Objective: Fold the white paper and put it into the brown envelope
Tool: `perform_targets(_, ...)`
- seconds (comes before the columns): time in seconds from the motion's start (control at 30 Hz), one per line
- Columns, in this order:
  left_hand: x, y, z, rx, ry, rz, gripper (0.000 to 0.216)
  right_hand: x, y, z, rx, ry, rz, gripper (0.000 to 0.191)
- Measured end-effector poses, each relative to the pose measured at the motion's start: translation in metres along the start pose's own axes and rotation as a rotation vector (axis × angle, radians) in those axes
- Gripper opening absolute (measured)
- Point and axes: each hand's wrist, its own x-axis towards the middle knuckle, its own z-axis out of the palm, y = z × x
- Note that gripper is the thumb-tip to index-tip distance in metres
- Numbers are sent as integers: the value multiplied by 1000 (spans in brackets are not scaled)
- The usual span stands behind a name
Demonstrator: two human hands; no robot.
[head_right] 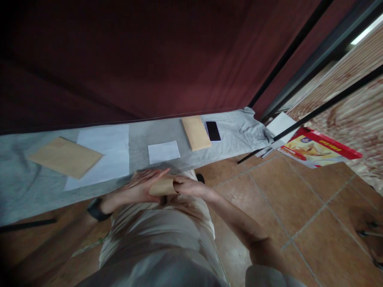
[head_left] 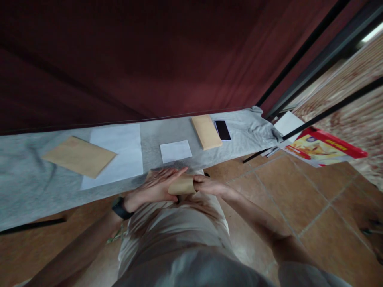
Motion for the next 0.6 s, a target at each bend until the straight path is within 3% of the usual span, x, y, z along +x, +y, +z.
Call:
perform_targets(0.13, 2, 2, 3, -10, 4, 22, 118, 4, -5, 4, 14, -153, -14, 14)
perform_targets(0.33, 9, 5, 0, -15, 53, 74, 109, 7, -16, 11, -70, -59, -265, 17)
perform_targets(0.47, 7, -1, -13, 47, 118, 23, 113, -3, -21, 3, -68, -11, -329, 22)
perform_targets(0.6, 4, -7, -22, 96, 156, -50, 115, -9, -17, 0, -279, 21, -396, 31)
